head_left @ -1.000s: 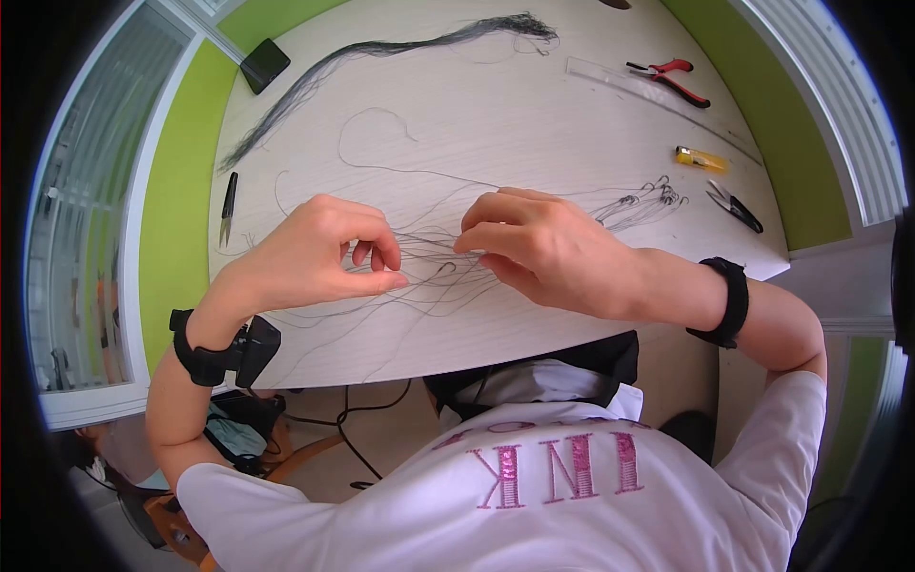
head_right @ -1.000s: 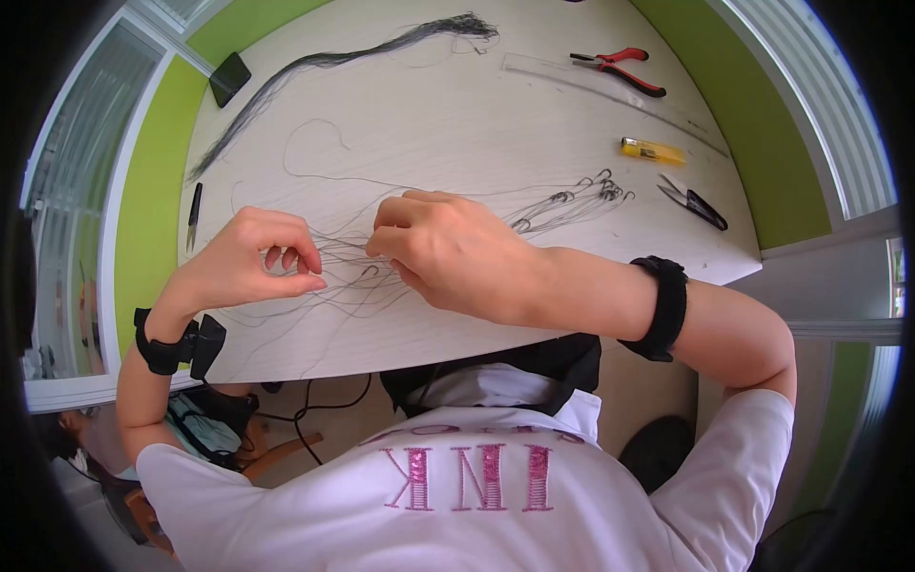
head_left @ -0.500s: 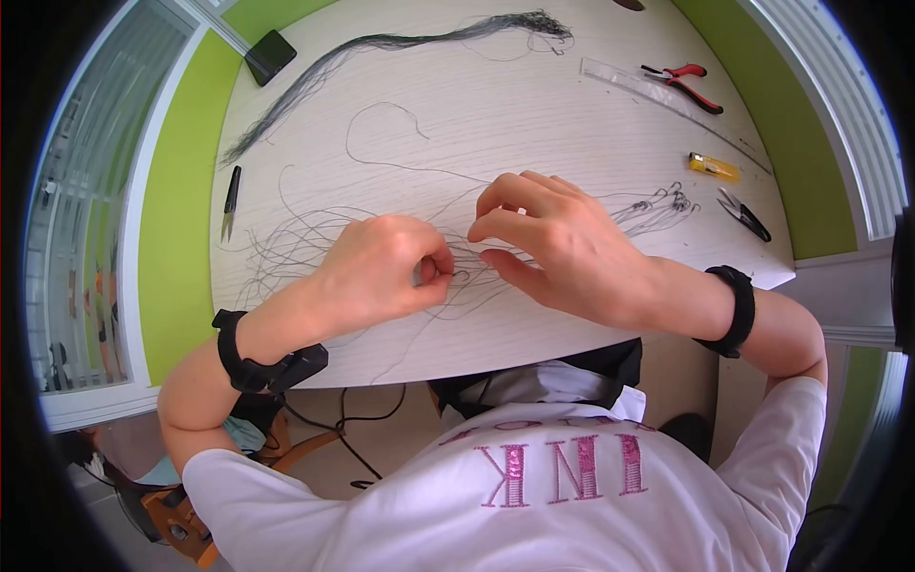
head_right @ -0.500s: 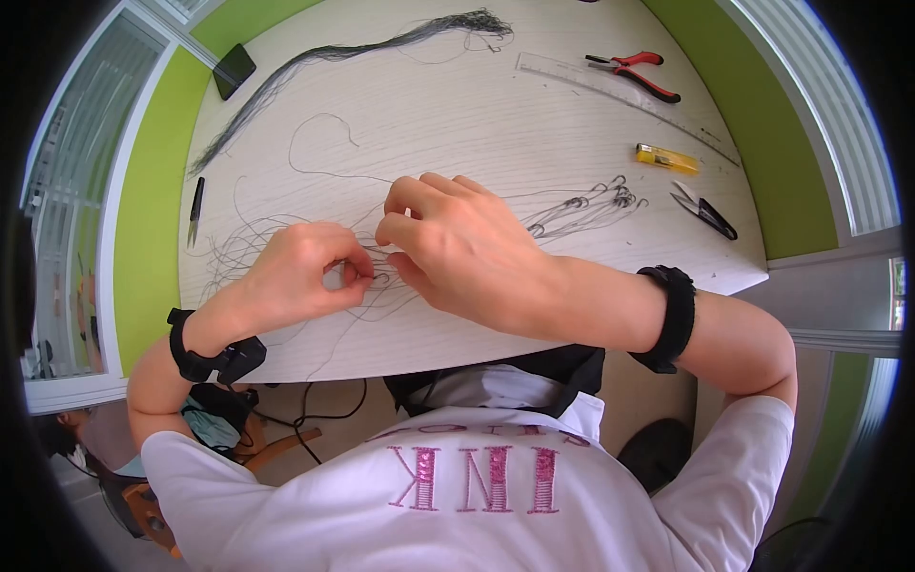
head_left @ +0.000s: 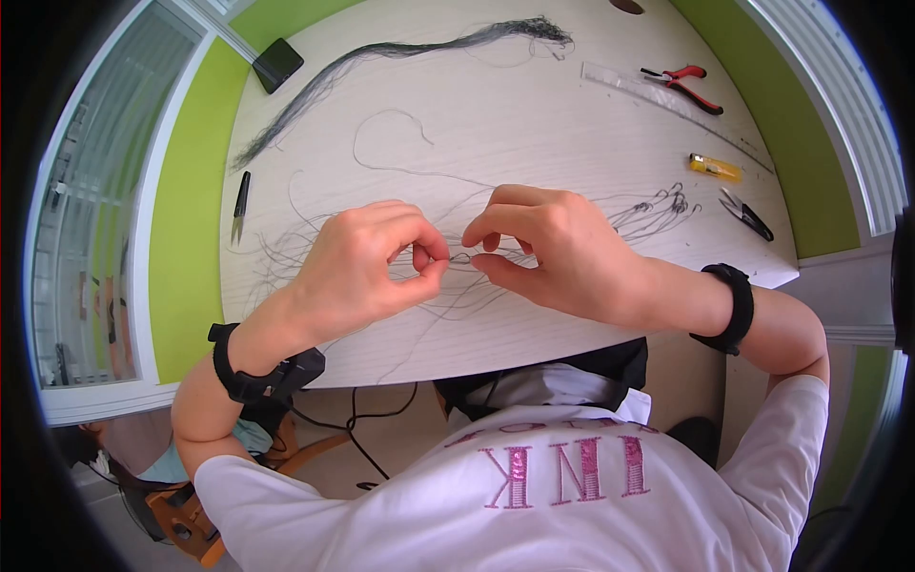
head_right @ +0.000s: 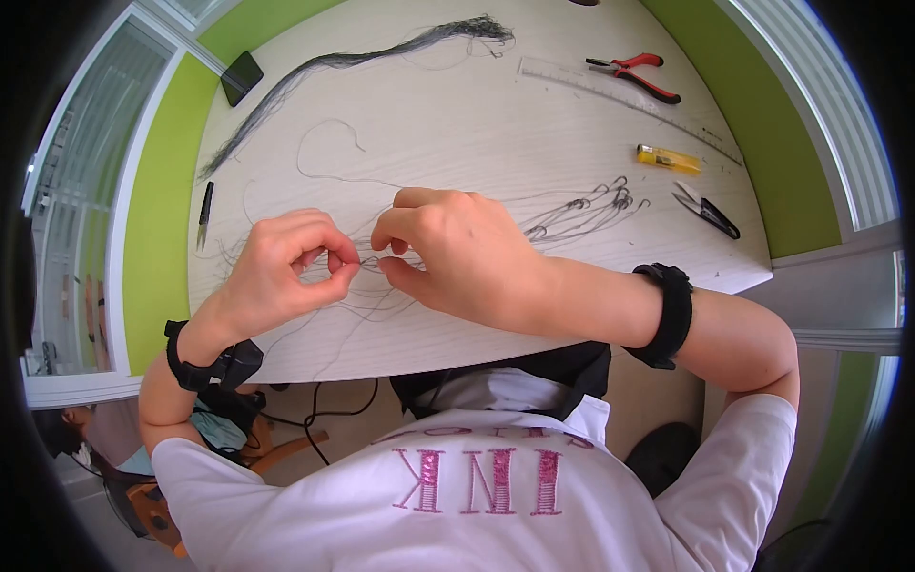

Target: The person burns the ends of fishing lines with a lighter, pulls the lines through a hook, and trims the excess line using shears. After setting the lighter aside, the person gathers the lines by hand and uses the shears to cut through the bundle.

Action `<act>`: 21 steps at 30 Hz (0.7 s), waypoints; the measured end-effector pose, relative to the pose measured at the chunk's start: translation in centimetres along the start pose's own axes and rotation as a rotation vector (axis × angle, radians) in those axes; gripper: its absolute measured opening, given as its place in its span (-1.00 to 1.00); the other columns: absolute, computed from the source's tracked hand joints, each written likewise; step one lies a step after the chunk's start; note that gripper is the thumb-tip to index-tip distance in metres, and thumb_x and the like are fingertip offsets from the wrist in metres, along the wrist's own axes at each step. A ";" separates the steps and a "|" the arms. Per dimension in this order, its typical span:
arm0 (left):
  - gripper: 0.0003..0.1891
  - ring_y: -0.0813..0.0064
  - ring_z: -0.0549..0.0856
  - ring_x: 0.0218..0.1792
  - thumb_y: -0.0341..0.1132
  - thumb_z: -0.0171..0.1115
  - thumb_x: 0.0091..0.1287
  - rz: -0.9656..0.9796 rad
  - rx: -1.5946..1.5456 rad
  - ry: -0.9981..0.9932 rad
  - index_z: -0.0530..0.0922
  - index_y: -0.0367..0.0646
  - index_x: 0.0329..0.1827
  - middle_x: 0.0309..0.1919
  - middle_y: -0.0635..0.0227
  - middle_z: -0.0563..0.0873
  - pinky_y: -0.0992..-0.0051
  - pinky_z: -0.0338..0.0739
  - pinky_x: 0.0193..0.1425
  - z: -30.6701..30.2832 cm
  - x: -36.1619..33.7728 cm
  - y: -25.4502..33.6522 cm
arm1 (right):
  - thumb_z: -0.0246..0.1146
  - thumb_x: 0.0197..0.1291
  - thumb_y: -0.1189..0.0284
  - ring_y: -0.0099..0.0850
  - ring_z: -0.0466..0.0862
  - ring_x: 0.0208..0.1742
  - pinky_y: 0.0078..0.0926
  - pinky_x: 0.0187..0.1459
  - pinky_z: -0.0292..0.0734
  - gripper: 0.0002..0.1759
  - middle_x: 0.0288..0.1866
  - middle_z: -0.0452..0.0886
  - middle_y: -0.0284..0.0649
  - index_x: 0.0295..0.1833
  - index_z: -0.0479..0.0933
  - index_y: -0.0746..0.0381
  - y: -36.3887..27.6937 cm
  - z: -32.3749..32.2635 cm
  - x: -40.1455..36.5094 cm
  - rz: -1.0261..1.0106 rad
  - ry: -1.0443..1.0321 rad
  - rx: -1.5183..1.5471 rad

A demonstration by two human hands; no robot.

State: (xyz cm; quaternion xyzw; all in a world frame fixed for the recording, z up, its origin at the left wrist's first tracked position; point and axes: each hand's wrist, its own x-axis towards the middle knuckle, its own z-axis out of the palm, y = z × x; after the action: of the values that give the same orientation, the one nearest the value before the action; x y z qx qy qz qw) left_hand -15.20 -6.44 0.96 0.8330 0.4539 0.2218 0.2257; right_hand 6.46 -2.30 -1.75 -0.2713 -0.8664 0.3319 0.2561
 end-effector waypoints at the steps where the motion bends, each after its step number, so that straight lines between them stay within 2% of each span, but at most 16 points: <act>1: -0.88 0.62 0.48 -0.54 -0.57 0.34 0.01 0.020 0.016 0.011 0.59 -0.21 -0.42 -0.55 0.43 0.59 0.59 0.27 -0.53 0.1 0.1 0.0 | 0.34 0.11 0.50 -0.37 0.60 -0.37 -0.42 -0.40 0.51 -0.88 -0.33 0.59 -0.25 -0.21 0.63 0.22 0.0 -0.2 0.1 -0.001 0.002 -0.001; 4: -0.88 0.60 0.51 -0.52 -0.58 0.34 0.00 0.070 0.036 0.029 0.58 -0.20 -0.43 -0.55 0.43 0.59 0.59 0.27 -0.53 0.2 0.2 0.0 | 0.31 0.13 0.49 -0.43 0.55 -0.41 -0.47 -0.41 0.46 -0.90 -0.37 0.61 -0.24 -0.24 0.66 0.26 -0.1 -0.7 0.7 0.074 -0.039 0.088; 6: -0.87 0.59 0.52 -0.51 -0.58 0.34 0.00 0.099 0.058 0.038 0.58 -0.20 -0.42 -0.55 0.42 0.59 0.59 0.28 -0.53 0.2 0.3 -0.1 | 0.26 0.07 0.47 -0.19 0.67 -0.37 -0.32 -0.29 0.57 -0.86 -0.34 0.69 -0.12 -0.30 0.68 0.28 -0.1 -1.0 1.1 0.148 -0.111 0.128; 7: -0.87 0.59 0.53 -0.51 -0.57 0.34 0.00 0.128 0.079 0.047 0.58 -0.20 -0.42 -0.55 0.42 0.59 0.59 0.28 -0.53 0.3 0.3 -0.2 | 0.26 0.07 0.47 -0.19 0.67 -0.37 -0.32 -0.29 0.57 -0.86 -0.34 0.69 -0.12 -0.30 0.68 0.28 0.1 -1.0 1.2 0.148 -0.109 0.129; 9: -0.87 0.60 0.51 -0.51 -0.56 0.36 0.01 0.134 0.083 0.053 0.58 -0.19 -0.42 -0.53 0.42 0.60 0.60 0.28 -0.52 0.4 0.3 -0.3 | 0.29 0.14 0.49 -0.46 0.47 -0.44 -0.47 -0.35 0.41 -0.88 -0.40 0.60 -0.25 -0.22 0.69 0.24 0.6 -0.6 1.2 0.123 -0.116 0.174; 11: -0.87 0.62 0.50 -0.51 -0.55 0.37 0.01 0.140 0.087 0.061 0.59 -0.19 -0.41 -0.51 0.42 0.61 0.60 0.27 -0.52 0.3 0.4 -0.1 | 0.30 0.13 0.48 -0.48 0.45 -0.43 -0.49 -0.36 0.39 -0.87 -0.41 0.59 -0.28 -0.21 0.69 0.24 0.7 -0.7 1.1 0.130 -0.087 0.190; 13: -0.86 0.67 0.46 -0.53 -0.52 0.40 0.03 -0.045 -0.025 0.064 0.62 -0.20 -0.37 -0.47 0.43 0.62 0.63 0.25 -0.52 -0.4 0.5 0.4 | 0.30 0.13 0.48 -0.51 0.44 -0.43 -0.51 -0.37 0.37 -0.87 -0.42 0.58 -0.31 -0.21 0.69 0.25 0.6 -0.9 1.1 0.134 -0.060 0.205; 16: -0.82 0.70 0.41 -0.56 -0.49 0.44 0.04 -0.111 -0.098 0.060 0.66 -0.20 -0.29 -0.42 0.43 0.63 0.66 0.21 -0.52 -1.6 0.1 -0.1 | 0.33 0.12 0.46 -0.60 0.39 -0.46 -0.57 -0.39 0.31 -0.87 -0.46 0.52 -0.38 -0.22 0.69 0.25 -0.1 -1.8 1.0 0.207 0.022 0.234; 18: -0.83 0.70 0.41 -0.57 -0.48 0.44 0.05 -0.088 -0.096 0.024 0.67 -0.19 -0.29 -0.43 0.43 0.64 0.67 0.20 -0.53 -1.7 -0.3 -0.5 | 0.35 0.12 0.44 -0.68 0.33 -0.48 -0.62 -0.41 0.27 -0.88 -0.49 0.46 -0.46 -0.25 0.69 0.25 -0.9 -2.8 1.0 0.381 -0.002 0.335; 21: -0.87 0.71 0.40 -0.58 -0.48 0.44 0.07 -0.076 -0.080 -0.021 0.69 -0.18 -0.31 -0.45 0.43 0.66 0.67 0.19 -0.53 -1.4 -1.0 -0.8 | 0.36 0.14 0.43 -0.72 0.31 -0.50 -0.64 -0.43 0.25 -0.88 -0.51 0.44 -0.49 -0.28 0.69 0.25 -0.5 -2.7 0.8 0.457 0.007 0.511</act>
State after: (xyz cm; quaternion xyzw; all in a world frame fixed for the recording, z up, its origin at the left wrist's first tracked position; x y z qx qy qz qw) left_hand -17.08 -6.69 1.46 0.8077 0.4737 0.2223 0.2716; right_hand 7.37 -0.92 0.61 -0.3867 -0.6712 0.5860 0.2377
